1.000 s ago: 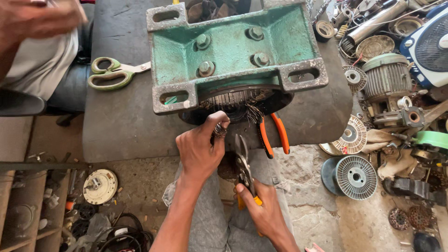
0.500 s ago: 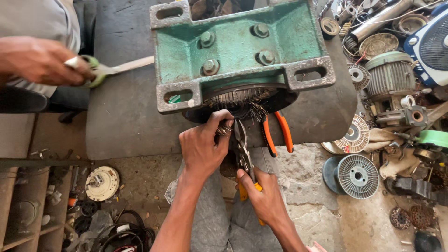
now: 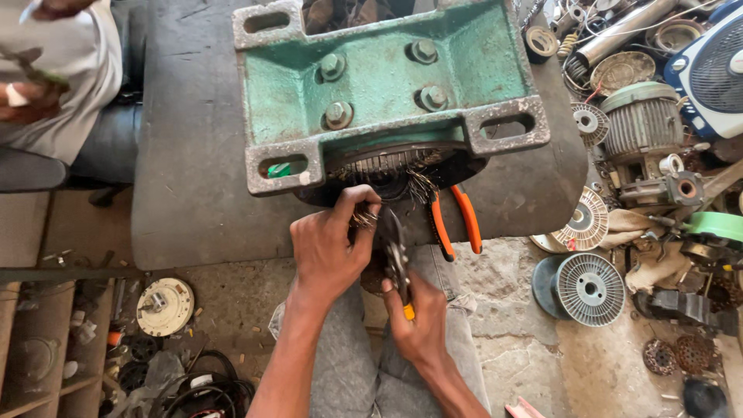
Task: The person uses pliers to pull and remove copper wire strands from the slots of a motor rotor held in a vise. The removed wire pieces are placed on the workbench. A second person is visible nearby but not directly involved in the task.
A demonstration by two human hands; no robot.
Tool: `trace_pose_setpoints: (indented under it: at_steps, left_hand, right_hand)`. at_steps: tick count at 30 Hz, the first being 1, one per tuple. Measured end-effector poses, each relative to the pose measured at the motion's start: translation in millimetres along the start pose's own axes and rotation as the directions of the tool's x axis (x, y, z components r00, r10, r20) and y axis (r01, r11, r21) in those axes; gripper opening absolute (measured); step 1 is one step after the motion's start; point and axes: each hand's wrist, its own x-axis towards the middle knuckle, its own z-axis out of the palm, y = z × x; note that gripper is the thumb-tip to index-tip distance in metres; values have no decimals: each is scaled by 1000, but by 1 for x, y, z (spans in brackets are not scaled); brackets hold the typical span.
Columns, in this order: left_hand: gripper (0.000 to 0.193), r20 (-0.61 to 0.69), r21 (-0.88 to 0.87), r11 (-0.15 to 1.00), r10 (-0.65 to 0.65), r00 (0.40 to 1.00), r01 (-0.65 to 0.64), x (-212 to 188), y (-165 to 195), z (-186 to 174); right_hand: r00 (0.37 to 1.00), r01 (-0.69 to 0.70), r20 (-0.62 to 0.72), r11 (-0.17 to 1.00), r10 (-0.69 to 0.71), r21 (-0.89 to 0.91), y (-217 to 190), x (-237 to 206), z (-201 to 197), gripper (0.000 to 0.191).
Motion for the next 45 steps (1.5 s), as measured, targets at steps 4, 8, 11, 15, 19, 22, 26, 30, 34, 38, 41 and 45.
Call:
trace_pose_setpoints:
  at_steps: [4, 8, 11, 15, 19, 22, 26, 30, 34, 38, 41, 45]
  left_hand:
    - [18, -22, 6, 1000, 16, 1000, -16, 0, 3, 1]
    - [16, -17, 43, 999, 12, 1000, -11, -1, 0, 0]
    - [15, -38, 56, 998, -10, 999, 12, -3, 1, 4]
    - [16, -84, 89, 996, 0, 997, 7, -5, 3, 8]
    - [15, -128, 76, 997, 26, 991, -16, -5, 5, 9]
    - [15, -130, 93, 996, 16, 991, -4, -5, 5, 10]
    - [14, -130, 78, 997, 20, 991, -10, -5, 4, 11]
    - [16, -106, 70, 997, 29, 994, -22, -5, 2, 9]
    - [18, -92, 81, 996, 28, 995, -21, -4, 2, 9]
    - [19, -97, 54, 998, 33, 995, -28, -5, 2, 8]
    - [19, -78, 82, 997, 14, 997, -7, -5, 2, 7]
    - [19, -91, 84, 996, 30, 995, -22, -5, 2, 8]
  right_hand:
    - [960, 228, -174, 973, -221, 22, 6, 17, -6, 16]
    - [991, 105, -81, 994, -103, 32, 5, 10, -11, 18]
    - [1000, -9, 9, 1000, 9, -24, 2, 4, -17, 21]
    - [995, -11, 96, 999, 14, -32, -5, 1, -24, 22]
    - [986, -112, 120, 992, 118, -61, -15, 3, -28, 26]
    - [977, -152, 137, 985, 162, -79, -21, 4, -32, 29]
    - [981, -140, 123, 986, 151, -92, -27, 6, -36, 33]
    - [978, -165, 112, 982, 175, -94, -28, 7, -35, 30]
    - [993, -90, 66, 993, 95, -74, -20, 7, -29, 31]
    - [1000, 16, 8, 999, -15, -43, -7, 9, -18, 29]
    - [999, 45, -16, 999, -45, -29, 1, 10, -11, 28]
    - [998, 57, -30, 998, -58, -24, 8, 9, -7, 29]
